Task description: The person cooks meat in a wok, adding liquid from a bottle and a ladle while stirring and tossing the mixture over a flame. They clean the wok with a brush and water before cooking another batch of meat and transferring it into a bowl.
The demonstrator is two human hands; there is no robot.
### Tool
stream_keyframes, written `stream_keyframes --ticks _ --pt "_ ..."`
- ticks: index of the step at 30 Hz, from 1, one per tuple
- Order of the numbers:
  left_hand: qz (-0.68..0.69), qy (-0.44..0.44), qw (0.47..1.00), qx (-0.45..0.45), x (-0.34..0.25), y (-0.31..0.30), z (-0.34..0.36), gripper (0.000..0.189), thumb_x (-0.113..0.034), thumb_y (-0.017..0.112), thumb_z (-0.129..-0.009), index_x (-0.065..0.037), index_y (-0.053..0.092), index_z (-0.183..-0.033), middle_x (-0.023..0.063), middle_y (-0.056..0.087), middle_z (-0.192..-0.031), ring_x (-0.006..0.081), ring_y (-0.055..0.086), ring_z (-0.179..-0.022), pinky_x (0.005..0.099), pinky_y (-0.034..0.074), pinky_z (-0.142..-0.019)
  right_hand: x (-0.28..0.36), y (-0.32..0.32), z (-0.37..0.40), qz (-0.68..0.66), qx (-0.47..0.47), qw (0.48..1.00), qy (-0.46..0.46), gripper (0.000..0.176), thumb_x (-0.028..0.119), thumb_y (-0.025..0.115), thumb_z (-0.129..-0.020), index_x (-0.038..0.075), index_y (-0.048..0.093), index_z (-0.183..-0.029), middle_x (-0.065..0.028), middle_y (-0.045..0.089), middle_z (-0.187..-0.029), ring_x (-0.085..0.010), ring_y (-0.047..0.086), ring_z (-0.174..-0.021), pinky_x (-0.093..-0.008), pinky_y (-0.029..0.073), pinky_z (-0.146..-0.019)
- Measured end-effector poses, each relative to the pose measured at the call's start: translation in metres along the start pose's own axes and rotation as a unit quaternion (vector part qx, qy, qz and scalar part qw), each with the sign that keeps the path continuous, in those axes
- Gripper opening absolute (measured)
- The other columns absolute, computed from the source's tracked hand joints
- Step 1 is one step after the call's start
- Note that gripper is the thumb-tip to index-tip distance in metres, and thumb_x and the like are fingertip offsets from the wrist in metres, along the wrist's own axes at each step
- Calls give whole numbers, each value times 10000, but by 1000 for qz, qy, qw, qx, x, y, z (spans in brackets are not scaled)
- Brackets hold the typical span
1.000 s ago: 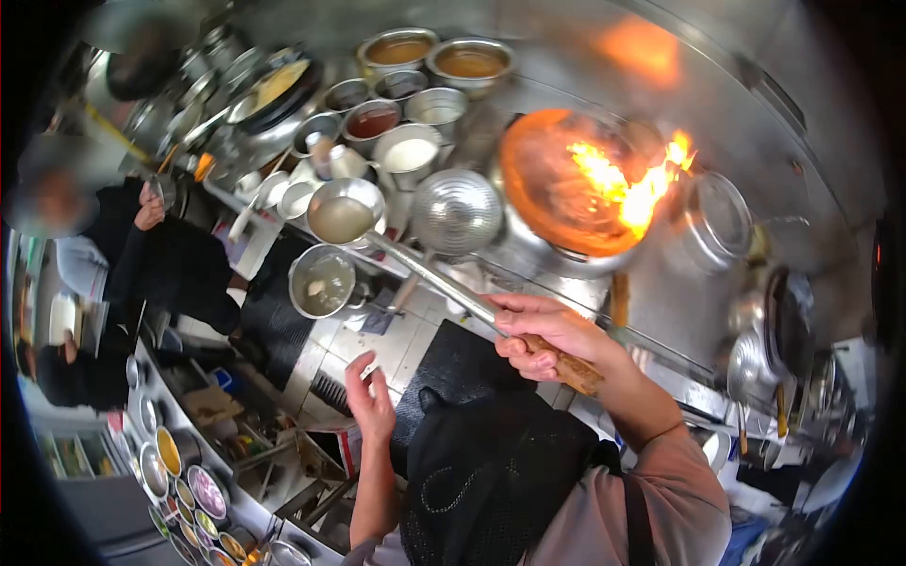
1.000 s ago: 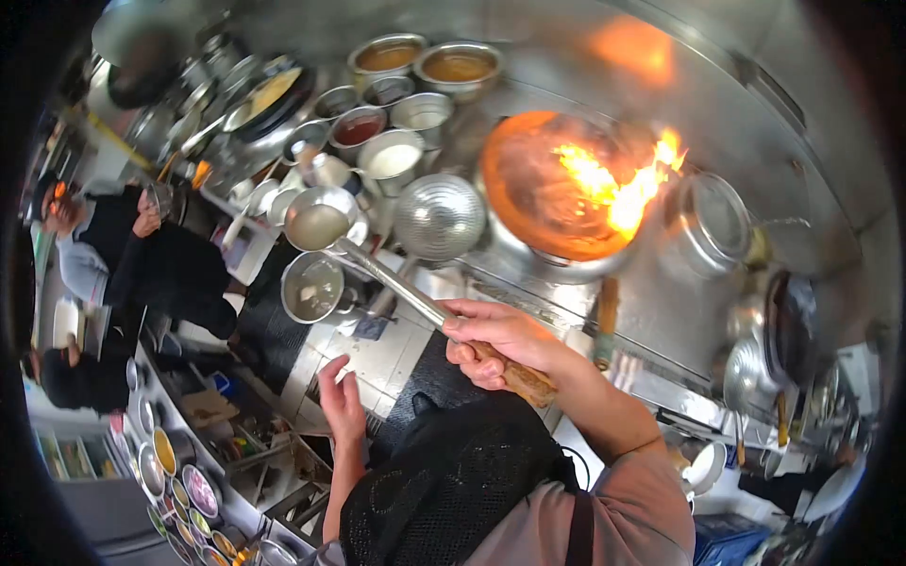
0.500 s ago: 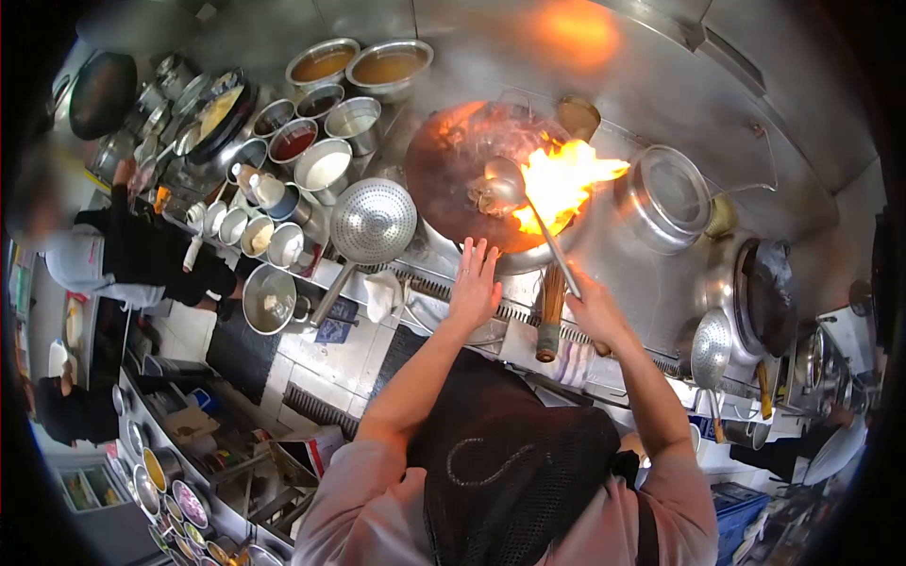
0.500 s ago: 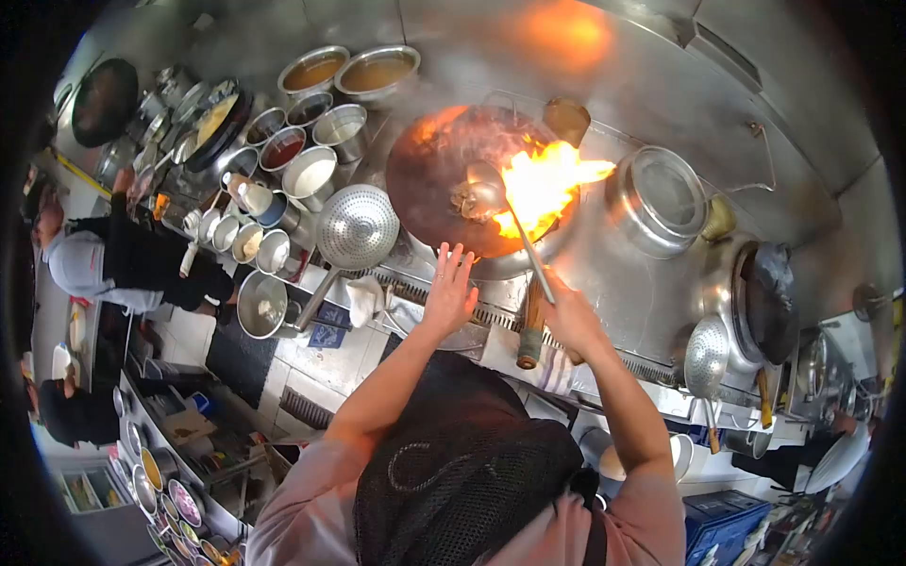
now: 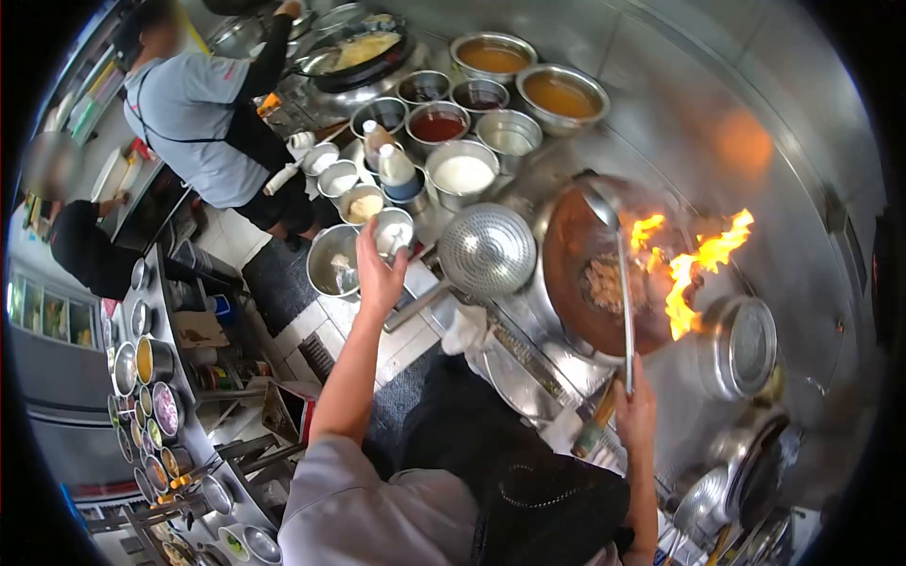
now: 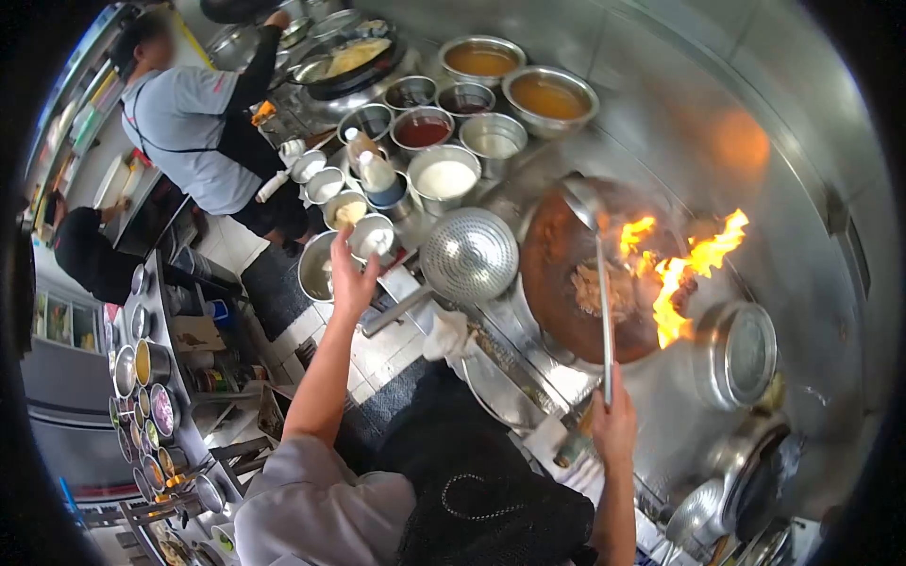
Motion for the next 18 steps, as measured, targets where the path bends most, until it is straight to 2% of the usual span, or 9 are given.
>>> stream_keyframes --ticks 1,2,3,4,6,8,13,16,18 --pt "-25 -8 1000 0 26 12 -25 787 -64 748 -760 58 337 -1420 270 487 -1338 416 474 -1246 453 368 -1079 41 12 -32 -77 55 993 72 564 77 615 -933 66 432 -1466 -261 636 -1189 -322 677 -994 -377 542 -765" --pt "-49 -13 999 0 51 23 -48 845 -96 773 -749 67 308 -1436 278 474 -1359 420 458 -1264 457 356 -1091 59 40 -62 -96 -13 994 -52 560 89 629 -935 56 438 -1461 -222 669 -1117 -234 678 -894 -352 540 -739" --pt "-64 -13 998 11 75 36 -66 907 -154 800 -744 68 282 -1453 278 459 -1384 415 445 -1284 458 338 -1108 94 53 -90 -156 80 981 79 558 98 631 -939 44 437 -1459 -161 684 -1013 -184 652 -781 -332 540 -716" --pt "-78 -15 997 23 96 51 -83 971 -213 827 -738 70 255 -1471 277 444 -1409 410 433 -1305 459 320 -1126 113 77 -118 -202 87 974 46 568 104 624 -946 52 424 -1474 -100 672 -911 -128 609 -653 -302 524 -620" --pt "-60 -42 995 65 121 74 -107 1111 -230 877 -660 99 199 -1477 296 398 -1433 438 413 -1302 468 338 -1116 168 109 -170 -302 160 935 97 593 119 623 -950 59 397 -1495 -76 656 -875 -88 564 -574 -272 472 -518" --pt "-48 -26 996 76 132 86 -125 1145 -247 896 -633 94 200 -1475 297 405 -1422 440 416 -1296 468 344 -1113 224 138 -219 -358 196 910 80 618 135 626 -954 57 369 -1510 -46 622 -815 -65 513 -512 -253 414 -453" --pt "1 -47 995 86 144 100 -141 1140 -240 924 -591 56 231 -1447 294 458 -1338 460 459 -1227 491 383 -1065 297 212 -320 -323 258 910 46 617 131 613 -935 12 376 -1492 -58 599 -699 -118 542 -481 -295 448 -468" --pt "1 -53 995 84 147 101 -140 1134 -268 937 -586 26 258 -1445 259 465 -1363 440 467 -1231 487 398 -1052 323 237 -353 -206 286 936 28 616 154 609 -921 -3 394 -1476 -122 646 -707 -176 601 -494 -338 495 -513" --pt "9 -84 992 94 150 103 -141 1043 -255 930 -584 1 338 -1404 238 514 -1299 419 491 -1207 488 415 -1029 338 244 -366 -139 292 946 14 637 149 607 -916 15 378 -1495 -47 575 -646 -131 552 -472 -303 464 -471"
Point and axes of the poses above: each hand's wrist, its own z-axis away from the middle knuckle, its own y-axis out of the palm, x = y × z, the point moved 1 cm from there along -z, towards the middle knuckle
